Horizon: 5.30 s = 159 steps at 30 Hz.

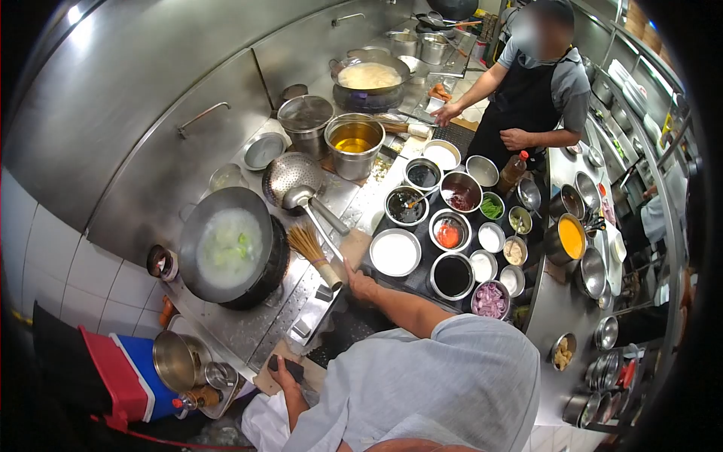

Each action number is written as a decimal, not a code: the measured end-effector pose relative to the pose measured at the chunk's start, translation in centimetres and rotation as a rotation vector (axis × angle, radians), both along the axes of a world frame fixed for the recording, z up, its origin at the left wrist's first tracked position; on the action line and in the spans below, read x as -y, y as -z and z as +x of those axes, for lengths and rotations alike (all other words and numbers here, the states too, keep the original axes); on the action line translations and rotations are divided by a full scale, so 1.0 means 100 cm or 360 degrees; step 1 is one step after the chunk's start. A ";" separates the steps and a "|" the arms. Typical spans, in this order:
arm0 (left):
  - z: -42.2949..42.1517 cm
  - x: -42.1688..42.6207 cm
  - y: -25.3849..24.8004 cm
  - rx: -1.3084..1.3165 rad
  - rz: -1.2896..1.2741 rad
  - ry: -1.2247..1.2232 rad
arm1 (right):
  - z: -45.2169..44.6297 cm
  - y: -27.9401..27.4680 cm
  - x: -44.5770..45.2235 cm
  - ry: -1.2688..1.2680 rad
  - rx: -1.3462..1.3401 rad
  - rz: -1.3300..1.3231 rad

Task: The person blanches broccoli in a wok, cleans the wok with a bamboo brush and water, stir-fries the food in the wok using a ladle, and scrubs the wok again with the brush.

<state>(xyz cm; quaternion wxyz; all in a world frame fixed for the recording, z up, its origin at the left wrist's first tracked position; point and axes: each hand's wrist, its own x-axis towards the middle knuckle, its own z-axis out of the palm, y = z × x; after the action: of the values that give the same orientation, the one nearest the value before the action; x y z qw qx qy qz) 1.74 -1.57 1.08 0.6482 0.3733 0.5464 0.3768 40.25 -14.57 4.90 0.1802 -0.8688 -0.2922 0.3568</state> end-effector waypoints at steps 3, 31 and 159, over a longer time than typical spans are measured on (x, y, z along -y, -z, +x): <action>0.003 -0.001 0.001 0.0007 -0.0019 0.0005 | 0.000 -0.002 -0.001 -0.0012 0.0032 0.0001; 0.003 0.001 -0.004 0.0019 0.0051 0.0037 | 0.001 -0.007 -0.003 -0.0032 -0.0053 -0.0113; -0.008 -0.003 -0.003 -0.0032 0.0067 0.0017 | -0.023 -0.051 -0.012 0.0395 0.0204 0.0796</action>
<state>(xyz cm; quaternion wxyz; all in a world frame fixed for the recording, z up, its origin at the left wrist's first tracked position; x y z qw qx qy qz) 0.93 -1.31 1.36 0.6366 0.3936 0.5429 0.3809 37.90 -13.37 10.05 0.4124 -0.8473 -0.2733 0.1933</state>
